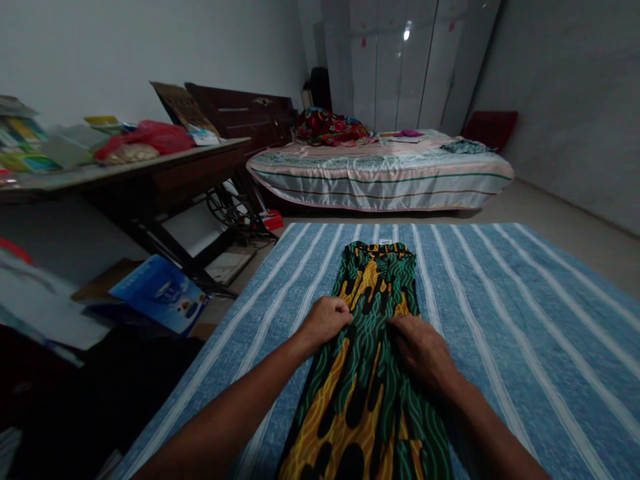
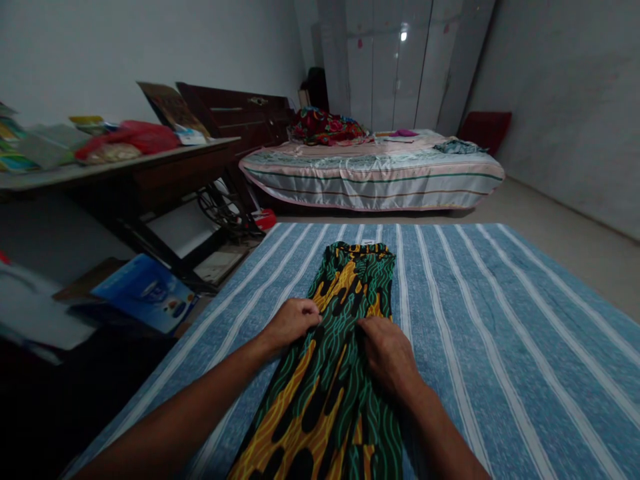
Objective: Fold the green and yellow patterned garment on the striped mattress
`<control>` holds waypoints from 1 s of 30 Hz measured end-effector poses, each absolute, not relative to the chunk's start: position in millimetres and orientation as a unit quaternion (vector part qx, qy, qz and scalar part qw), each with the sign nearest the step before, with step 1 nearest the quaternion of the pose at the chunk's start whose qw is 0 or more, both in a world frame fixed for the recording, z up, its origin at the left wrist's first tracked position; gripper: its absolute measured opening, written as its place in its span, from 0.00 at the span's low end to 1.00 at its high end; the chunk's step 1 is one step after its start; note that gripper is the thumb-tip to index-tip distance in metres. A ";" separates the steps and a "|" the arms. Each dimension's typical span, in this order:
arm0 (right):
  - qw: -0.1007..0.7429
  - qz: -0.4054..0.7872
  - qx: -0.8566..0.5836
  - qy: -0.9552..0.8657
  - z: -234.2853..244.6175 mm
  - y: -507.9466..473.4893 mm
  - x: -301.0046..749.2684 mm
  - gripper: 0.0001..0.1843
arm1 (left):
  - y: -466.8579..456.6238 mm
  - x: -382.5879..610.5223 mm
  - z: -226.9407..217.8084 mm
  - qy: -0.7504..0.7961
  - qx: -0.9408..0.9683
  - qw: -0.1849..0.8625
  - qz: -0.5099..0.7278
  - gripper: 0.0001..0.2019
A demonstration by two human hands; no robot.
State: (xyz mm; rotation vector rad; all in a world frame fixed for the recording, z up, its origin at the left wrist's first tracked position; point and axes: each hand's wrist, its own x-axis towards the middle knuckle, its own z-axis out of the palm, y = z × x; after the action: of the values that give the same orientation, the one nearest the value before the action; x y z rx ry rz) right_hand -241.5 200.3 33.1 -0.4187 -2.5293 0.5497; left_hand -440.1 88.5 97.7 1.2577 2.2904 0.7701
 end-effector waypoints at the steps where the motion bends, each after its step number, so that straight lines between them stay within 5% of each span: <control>1: 0.249 0.198 -0.154 -0.935 33.1 200.5 -241.5 0.17 | 87.6 -441.3 96.7 0.826 0.443 0.206 0.281 0.07; 18: 0.151 0.098 -0.168 -0.969 38.5 199.0 -241.1 0.26 | 53.8 -426.2 99.7 0.834 0.425 0.216 0.278 0.11; 24: 0.131 0.077 -0.166 -0.974 39.2 198.6 -240.2 0.26 | 19.6 -411.7 102.0 0.822 0.419 0.319 0.216 0.15; 30: 0.122 0.076 -0.166 -0.976 42.1 198.3 -239.2 0.26 | 1.7 -405.2 109.9 0.795 0.377 0.377 0.290 0.12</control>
State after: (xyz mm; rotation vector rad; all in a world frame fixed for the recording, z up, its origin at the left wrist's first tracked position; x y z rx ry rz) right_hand -239.2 198.3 42.1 -0.4841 -2.8481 0.2214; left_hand -405.2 1.7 109.9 0.9654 2.0331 0.7406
